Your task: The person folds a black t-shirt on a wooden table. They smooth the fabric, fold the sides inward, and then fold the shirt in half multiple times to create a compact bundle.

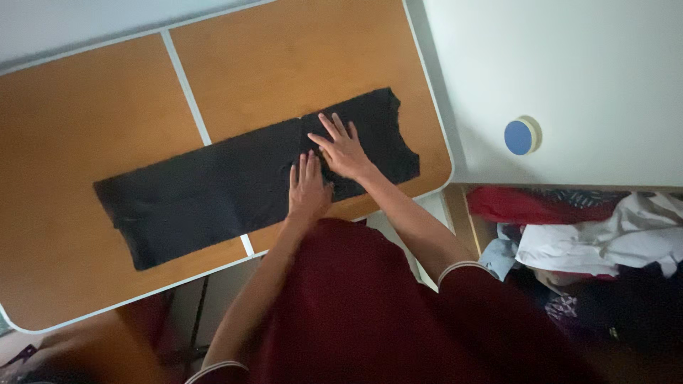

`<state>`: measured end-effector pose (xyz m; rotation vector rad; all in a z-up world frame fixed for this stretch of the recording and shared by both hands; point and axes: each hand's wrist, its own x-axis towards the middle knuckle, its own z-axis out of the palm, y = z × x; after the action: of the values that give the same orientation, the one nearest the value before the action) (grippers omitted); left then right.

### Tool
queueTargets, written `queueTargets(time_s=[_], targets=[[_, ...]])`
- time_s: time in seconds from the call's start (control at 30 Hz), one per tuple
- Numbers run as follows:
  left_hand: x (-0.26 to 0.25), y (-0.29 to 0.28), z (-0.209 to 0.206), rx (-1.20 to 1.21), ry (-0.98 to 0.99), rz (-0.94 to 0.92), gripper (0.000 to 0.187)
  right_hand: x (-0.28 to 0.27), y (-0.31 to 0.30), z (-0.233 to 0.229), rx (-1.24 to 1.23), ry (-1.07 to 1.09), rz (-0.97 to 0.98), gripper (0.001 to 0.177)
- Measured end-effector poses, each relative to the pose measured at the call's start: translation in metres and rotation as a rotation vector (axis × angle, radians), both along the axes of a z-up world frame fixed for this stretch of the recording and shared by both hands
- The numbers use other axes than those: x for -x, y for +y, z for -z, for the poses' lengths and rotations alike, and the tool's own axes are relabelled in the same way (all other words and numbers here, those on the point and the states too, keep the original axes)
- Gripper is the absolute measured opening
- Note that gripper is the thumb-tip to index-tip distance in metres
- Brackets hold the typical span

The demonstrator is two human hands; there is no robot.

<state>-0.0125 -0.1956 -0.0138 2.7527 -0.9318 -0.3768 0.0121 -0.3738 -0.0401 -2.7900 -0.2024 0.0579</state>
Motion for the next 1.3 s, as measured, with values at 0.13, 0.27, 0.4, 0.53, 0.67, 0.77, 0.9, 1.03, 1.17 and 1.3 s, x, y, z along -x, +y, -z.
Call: queueTargets(time_s=[0.13, 0.27, 0.4, 0.53, 0.67, 0.77, 0.9, 1.03, 1.17, 1.3], targets=[[0.014, 0.007, 0.019, -0.118, 0.002, -0.026, 0.083, -0.003, 0.002, 0.012, 0.104, 0.135, -0.015, 0.049], [0.015, 0.009, 0.035, -0.208, -0.010, -0.017, 0.087, 0.002, -0.002, 0.024, 0.121, 0.060, -0.029, 0.051], [0.011, 0.009, 0.034, -0.132, 0.105, -0.056, 0.094, 0.003, -0.008, 0.026, 0.063, 0.026, -0.020, 0.054], [0.011, 0.011, 0.025, -0.144, 0.081, -0.044, 0.102, 0.019, -0.034, 0.023, 0.042, -0.090, 0.031, 0.065], [0.003, 0.007, 0.010, -0.199, 0.221, -0.029, 0.114, 0.024, -0.055, 0.020, 0.147, -0.047, 0.108, 0.075], [0.005, 0.007, -0.002, -0.231, 0.200, -0.033, 0.114, 0.026, -0.059, 0.014, 0.155, 0.025, 0.165, 0.082], [0.007, 0.007, -0.002, -0.234, 0.185, -0.033, 0.107, 0.023, -0.056, 0.006, 0.169, 0.061, 0.165, 0.085], [0.003, 0.007, 0.008, -0.215, 0.200, -0.026, 0.103, 0.015, -0.046, -0.004, 0.254, 0.118, 0.192, 0.085], [0.001, 0.015, 0.002, -0.141, 0.216, -0.017, 0.100, 0.003, -0.012, 0.003, 0.127, -0.008, 0.010, 0.052], [-0.005, 0.013, -0.011, -0.152, 0.283, -0.010, 0.107, -0.005, 0.011, 0.013, -0.008, 0.058, -0.137, 0.039]])
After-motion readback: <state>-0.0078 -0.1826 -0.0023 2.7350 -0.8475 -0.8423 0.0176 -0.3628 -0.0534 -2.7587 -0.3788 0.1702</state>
